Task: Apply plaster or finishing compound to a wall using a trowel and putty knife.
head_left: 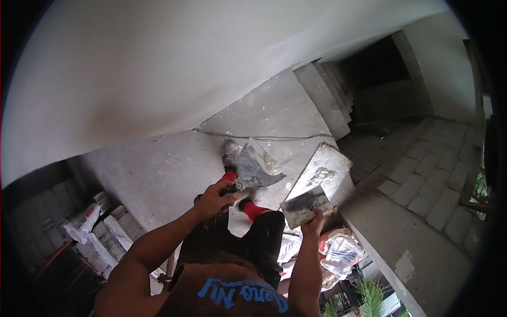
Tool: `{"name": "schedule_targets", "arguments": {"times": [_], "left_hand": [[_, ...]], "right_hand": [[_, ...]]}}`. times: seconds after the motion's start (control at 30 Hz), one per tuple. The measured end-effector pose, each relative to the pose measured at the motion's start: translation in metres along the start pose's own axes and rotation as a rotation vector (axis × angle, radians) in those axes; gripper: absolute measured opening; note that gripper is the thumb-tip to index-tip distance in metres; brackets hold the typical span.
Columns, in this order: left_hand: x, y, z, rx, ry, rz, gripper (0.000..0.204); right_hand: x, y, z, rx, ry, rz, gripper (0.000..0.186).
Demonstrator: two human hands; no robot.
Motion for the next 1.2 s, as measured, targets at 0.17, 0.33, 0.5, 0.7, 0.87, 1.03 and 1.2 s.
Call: {"name": "schedule_targets", "arguments": {"times": [0.17,0.33,0.5,0.7,0.87,1.03,1.2], "left_hand": [[-0.013,-0.105,0.020,-0.065,-0.015,0.030,0.040],[-0.026,-0.213,0.042,-0.225,-0.109,-0.013,0.050],[-0.040,-0.289,0.036,-0.286,-0.194,-0.042,0.042],[-0.035,-0.323,0.011,-0.166,-0.114,-0.031,0.045],[-0.018,-0.327,-0.014,-0.061,-0.020,-0.060,0.039],[0.010,-0.316,-0.045,0.012,-0.487,0.483,0.043],[0.034,-0.319,-0.092,0.324,-0.852,0.713,0.042]], "right_hand": [[0.120,-0.166,0.126,-0.114,-0.001,0.123,0.036],[0.239,-0.306,0.267,-0.431,0.078,-0.035,0.042],[0.317,-0.381,0.338,-0.451,0.006,-0.123,0.041],[0.344,-0.431,0.364,-0.445,-0.010,-0.203,0.047],[0.348,-0.438,0.367,-0.366,-0.044,-0.120,0.050],[0.322,-0.434,0.363,-0.363,-0.154,-0.097,0.045],[0.277,-0.441,0.366,-0.641,-0.325,-0.033,0.043]]}}
Point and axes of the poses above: each hand's wrist, its own y-axis away from the middle knuckle, its own z-axis out of the palm, x = y × z, the point moved 9 cm from there along -y, towards the middle knuckle, and after that the axes turned 2 degrees about -z, right-handed, at the moved point
